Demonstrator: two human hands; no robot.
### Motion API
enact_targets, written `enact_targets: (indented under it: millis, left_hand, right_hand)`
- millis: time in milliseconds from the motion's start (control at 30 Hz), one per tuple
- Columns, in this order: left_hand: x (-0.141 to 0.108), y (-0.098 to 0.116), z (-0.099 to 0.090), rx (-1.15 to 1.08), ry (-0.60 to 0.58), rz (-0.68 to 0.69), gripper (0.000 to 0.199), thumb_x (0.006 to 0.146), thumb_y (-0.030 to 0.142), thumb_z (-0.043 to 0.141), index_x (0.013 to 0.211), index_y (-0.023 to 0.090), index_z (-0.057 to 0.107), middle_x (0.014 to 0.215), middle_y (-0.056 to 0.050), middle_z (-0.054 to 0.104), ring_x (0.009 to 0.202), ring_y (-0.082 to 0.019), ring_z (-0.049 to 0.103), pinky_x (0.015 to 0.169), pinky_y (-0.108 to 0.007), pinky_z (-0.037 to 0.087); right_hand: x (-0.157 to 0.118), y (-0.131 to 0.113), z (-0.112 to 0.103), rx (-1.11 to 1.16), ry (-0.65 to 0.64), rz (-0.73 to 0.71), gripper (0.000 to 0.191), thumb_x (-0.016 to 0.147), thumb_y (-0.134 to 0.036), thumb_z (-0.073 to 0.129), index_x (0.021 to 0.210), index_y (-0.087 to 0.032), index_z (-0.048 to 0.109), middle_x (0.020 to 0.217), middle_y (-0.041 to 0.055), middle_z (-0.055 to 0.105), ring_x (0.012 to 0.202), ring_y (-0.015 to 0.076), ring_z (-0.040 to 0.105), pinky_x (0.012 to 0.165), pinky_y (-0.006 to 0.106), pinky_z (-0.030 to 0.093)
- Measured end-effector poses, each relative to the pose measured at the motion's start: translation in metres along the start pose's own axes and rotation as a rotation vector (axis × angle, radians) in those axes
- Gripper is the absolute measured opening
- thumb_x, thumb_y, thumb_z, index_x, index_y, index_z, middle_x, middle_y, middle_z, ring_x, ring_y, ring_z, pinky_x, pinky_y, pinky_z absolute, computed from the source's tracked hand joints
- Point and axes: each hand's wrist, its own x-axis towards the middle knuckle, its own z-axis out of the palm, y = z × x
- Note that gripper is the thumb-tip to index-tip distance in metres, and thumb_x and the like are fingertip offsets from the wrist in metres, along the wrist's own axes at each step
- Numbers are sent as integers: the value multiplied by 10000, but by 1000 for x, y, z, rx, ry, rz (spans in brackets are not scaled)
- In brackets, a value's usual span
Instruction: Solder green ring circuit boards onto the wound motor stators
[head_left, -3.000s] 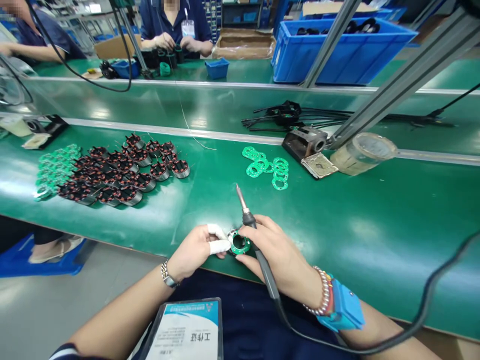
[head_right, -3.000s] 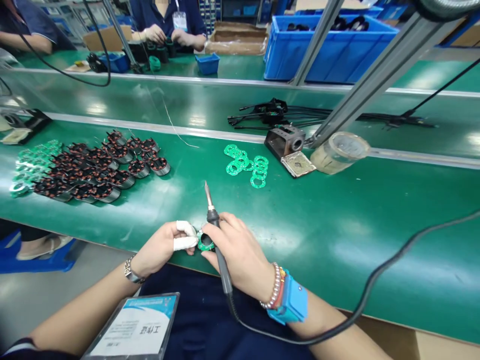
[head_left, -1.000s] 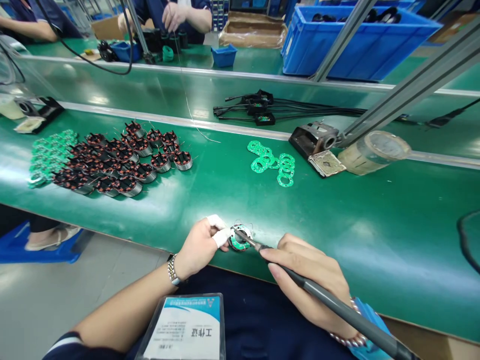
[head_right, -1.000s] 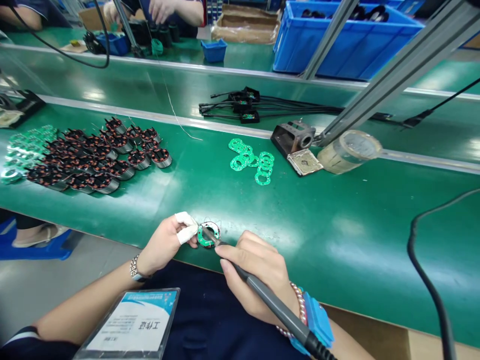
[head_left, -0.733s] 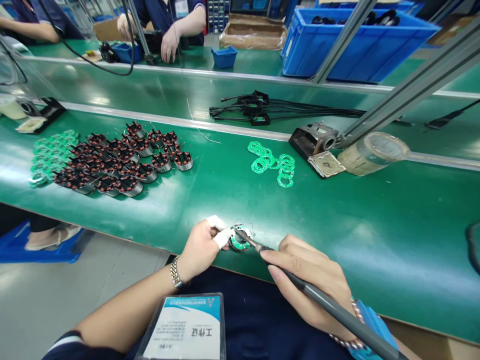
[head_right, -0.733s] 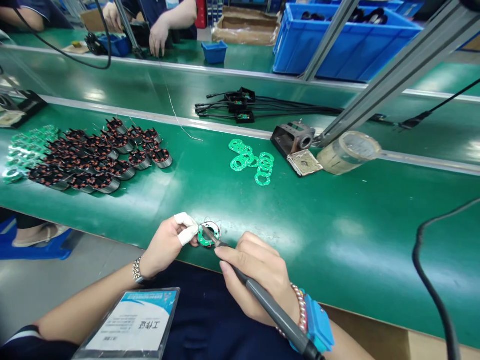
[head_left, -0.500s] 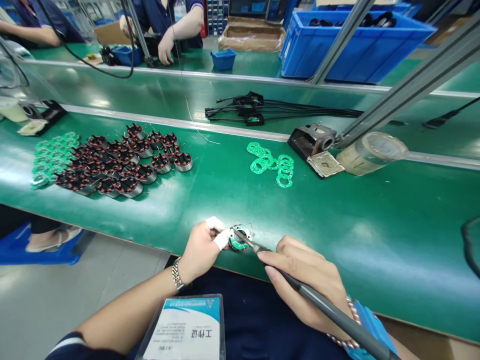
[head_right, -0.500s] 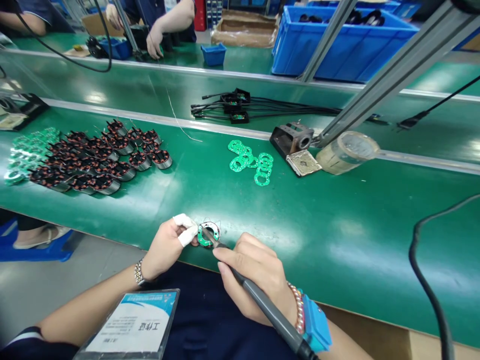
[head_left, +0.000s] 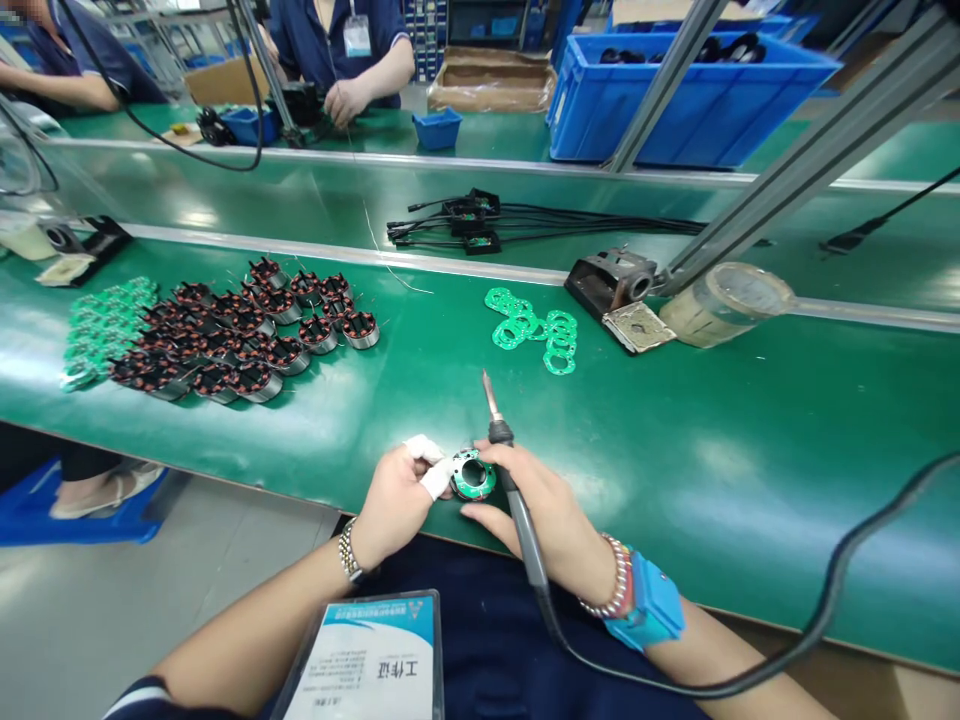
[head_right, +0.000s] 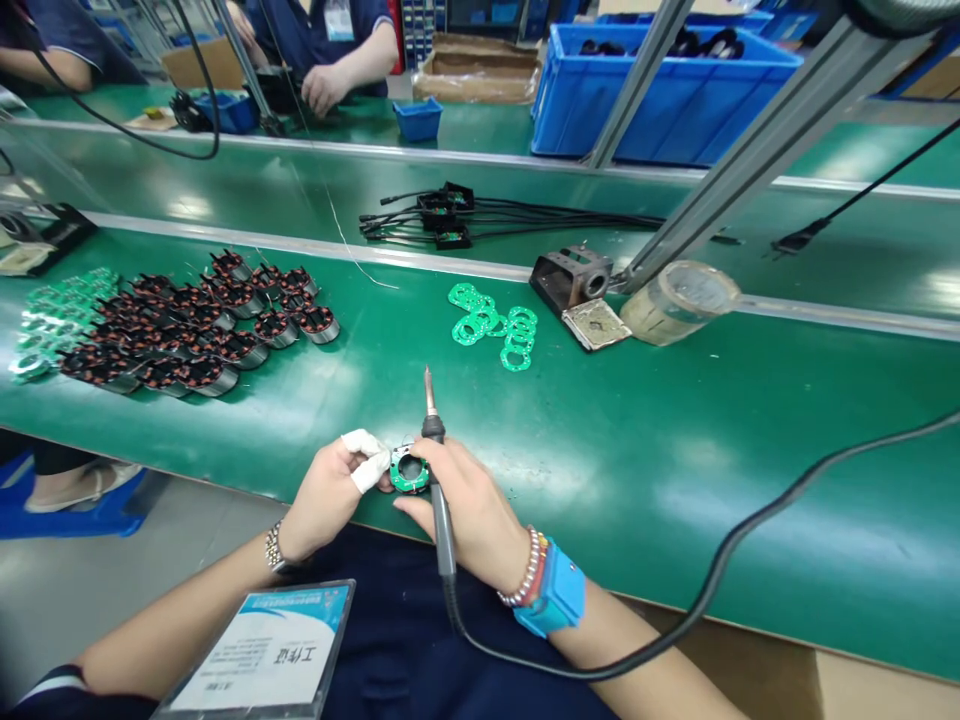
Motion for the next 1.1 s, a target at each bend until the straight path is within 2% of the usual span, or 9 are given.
enact_targets:
  millis: [133, 200, 300, 367, 433, 533, 800, 1000, 1100]
  left_hand:
    - [2, -1, -17, 133, -102, 53, 169, 796, 294, 489, 729, 147, 536, 616, 0, 603, 560, -117, 598, 564, -243, 504]
    - [2, -2, -26, 334, -90, 246, 170, 826, 286, 475, 796, 145, 564, 709, -27, 636, 617, -126, 616, 596, -251, 517]
    - [2, -4, -34, 740, -82, 697, 163, 847, 245, 475, 920, 147, 584, 883, -74, 661, 763, -159, 624, 680, -283, 517]
    - [3, -4, -36, 950, -71, 940, 185, 872, 212, 432, 952, 134, 579, 905, -91, 664, 781, -174, 618, 672, -298, 512]
    - [6, -2, -37, 1088, -68, 1097, 205, 885, 183, 389, 925, 120, 580, 877, -96, 669, 731, -176, 611, 622, -303, 507]
    - [9, 3, -39, 1198, -121, 1227, 235, 884, 151, 355, 869, 110, 585, 857, -102, 671, 668, -171, 593, 575, -302, 497]
    - [10, -2, -34, 1143, -92, 1243, 247, 852, 138, 352, 751, 124, 578, 755, -91, 636, 625, -158, 555, 551, -283, 470]
    - [8, -17, -11, 1046, 101, 976, 209, 784, 183, 431, 606, 163, 538, 570, -36, 531, 511, -142, 496, 461, -260, 409]
    - [4, -23, -2, 964, 214, 837, 191, 775, 178, 439, 629, 163, 561, 563, -40, 539, 511, -145, 513, 469, -262, 434]
  right_hand:
    - [3, 3, 3, 35, -41, 22, 336, 784, -196, 575, 1083, -208, 423, 961, 86, 599, 855, 205, 614, 734, 330, 530]
    - [3, 4, 1, 48, -55, 20, 364, 774, -181, 586, 1094, -210, 416, 971, 85, 592, 858, 204, 611, 744, 329, 526]
    - [3, 5, -1, 51, -65, 23, 392, 758, -171, 604, 1099, -206, 414, 959, 85, 588, 848, 205, 606, 745, 333, 523]
    - [3, 5, -2, 48, -73, 32, 396, 749, -169, 612, 1093, -203, 420, 944, 82, 587, 833, 203, 603, 731, 332, 524]
    - [4, 5, -2, 43, -83, 43, 391, 746, -171, 610, 1090, -202, 426, 930, 79, 587, 814, 198, 602, 713, 328, 525]
    - [4, 4, -2, 37, -94, 53, 375, 751, -177, 600, 1085, -202, 431, 918, 76, 589, 803, 195, 602, 711, 328, 525]
    - [5, 3, -3, 34, -80, 32, 315, 776, -177, 555, 1068, -208, 439, 910, 76, 598, 795, 194, 616, 707, 328, 533]
    - [5, 7, 3, -31, 14, -64, 265, 826, -211, 482, 1086, -212, 434, 970, 103, 621, 859, 210, 640, 714, 315, 547]
    - [7, 8, 5, -69, 70, -109, 246, 834, -227, 476, 1077, -209, 439, 949, 114, 629, 829, 218, 652, 681, 312, 559]
